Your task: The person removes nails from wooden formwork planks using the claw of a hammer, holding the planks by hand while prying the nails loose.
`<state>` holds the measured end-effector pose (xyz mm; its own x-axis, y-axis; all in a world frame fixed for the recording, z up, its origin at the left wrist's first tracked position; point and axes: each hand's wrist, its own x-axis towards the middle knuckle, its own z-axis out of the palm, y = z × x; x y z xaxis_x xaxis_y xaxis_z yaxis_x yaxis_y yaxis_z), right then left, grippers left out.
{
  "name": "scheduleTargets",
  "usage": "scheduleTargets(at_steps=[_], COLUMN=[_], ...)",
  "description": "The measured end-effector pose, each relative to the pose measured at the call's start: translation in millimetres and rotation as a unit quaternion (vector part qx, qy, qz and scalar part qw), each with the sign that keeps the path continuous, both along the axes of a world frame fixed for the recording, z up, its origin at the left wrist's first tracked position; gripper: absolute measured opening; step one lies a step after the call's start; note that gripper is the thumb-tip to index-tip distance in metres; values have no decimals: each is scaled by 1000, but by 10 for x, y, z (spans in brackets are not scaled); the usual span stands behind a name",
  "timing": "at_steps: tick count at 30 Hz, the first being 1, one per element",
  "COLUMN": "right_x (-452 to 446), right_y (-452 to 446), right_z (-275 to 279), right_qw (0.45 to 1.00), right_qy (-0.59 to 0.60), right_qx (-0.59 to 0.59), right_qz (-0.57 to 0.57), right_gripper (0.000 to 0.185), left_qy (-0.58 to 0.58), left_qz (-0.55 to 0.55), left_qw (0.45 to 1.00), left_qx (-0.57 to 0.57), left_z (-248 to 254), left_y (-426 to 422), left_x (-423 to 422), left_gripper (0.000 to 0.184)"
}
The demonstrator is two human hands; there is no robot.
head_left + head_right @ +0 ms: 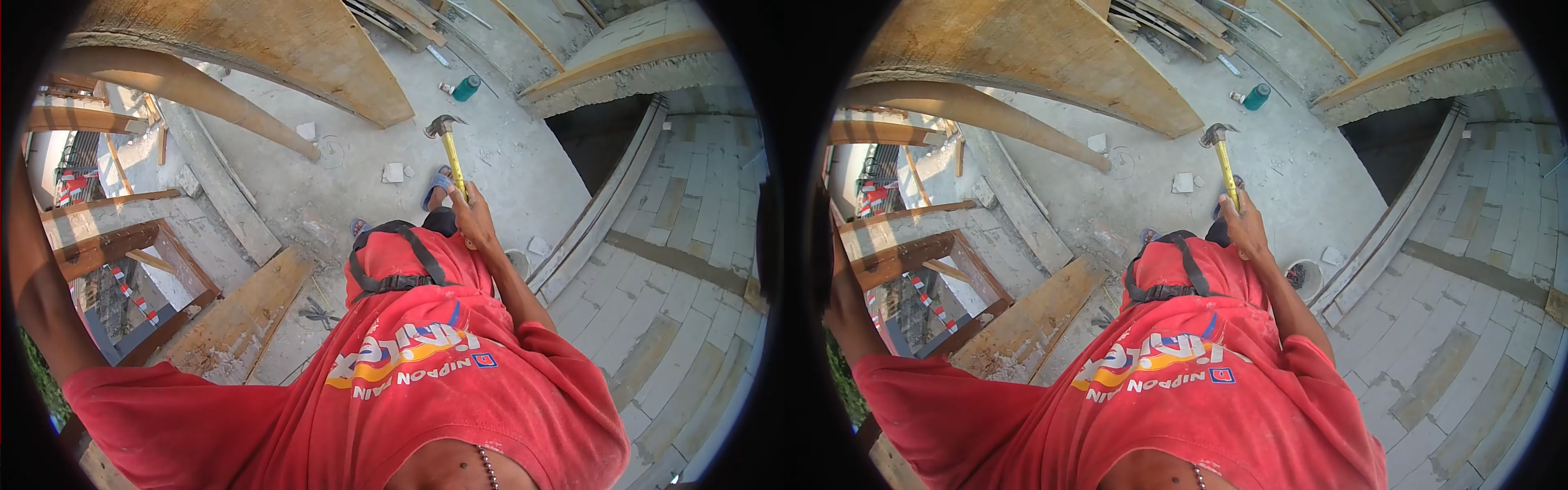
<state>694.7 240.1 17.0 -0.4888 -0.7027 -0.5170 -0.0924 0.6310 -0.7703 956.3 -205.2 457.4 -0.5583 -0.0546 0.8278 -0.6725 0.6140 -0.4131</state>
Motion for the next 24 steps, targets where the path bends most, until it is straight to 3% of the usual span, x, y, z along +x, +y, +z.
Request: scheduleTargets(at_steps=[7,10,16,17,21,24], right_x=[-1263,-1906,-2895,-2968,-3023,-2719], right_y=[-222,-525,-1255,-1372,-2018,-2689], right_z=[-443,-674,-697,-678,-474,80], right_qw=[999,994,980,977,966,944], right_qy=[23,60,4,-14,-117,-254], right_qx=[11,-6,35,37,37,-12], right_qz=[25,88,194,208,230,211], right_gripper=[32,30,31,32,35,38], left_qy=[153,246,372,416,311,329], left_qz=[130,234,403,266,207,158], left_qw=[977,936,827,861,926,931], left_qx=[70,91,124,120,52,17], left_z=[183,296,662,566,502,445], left_y=[83,165,259,326,422,349], left_x=[228,317,348,343,239,227], left_gripper=[24,26,29,29,25,22])
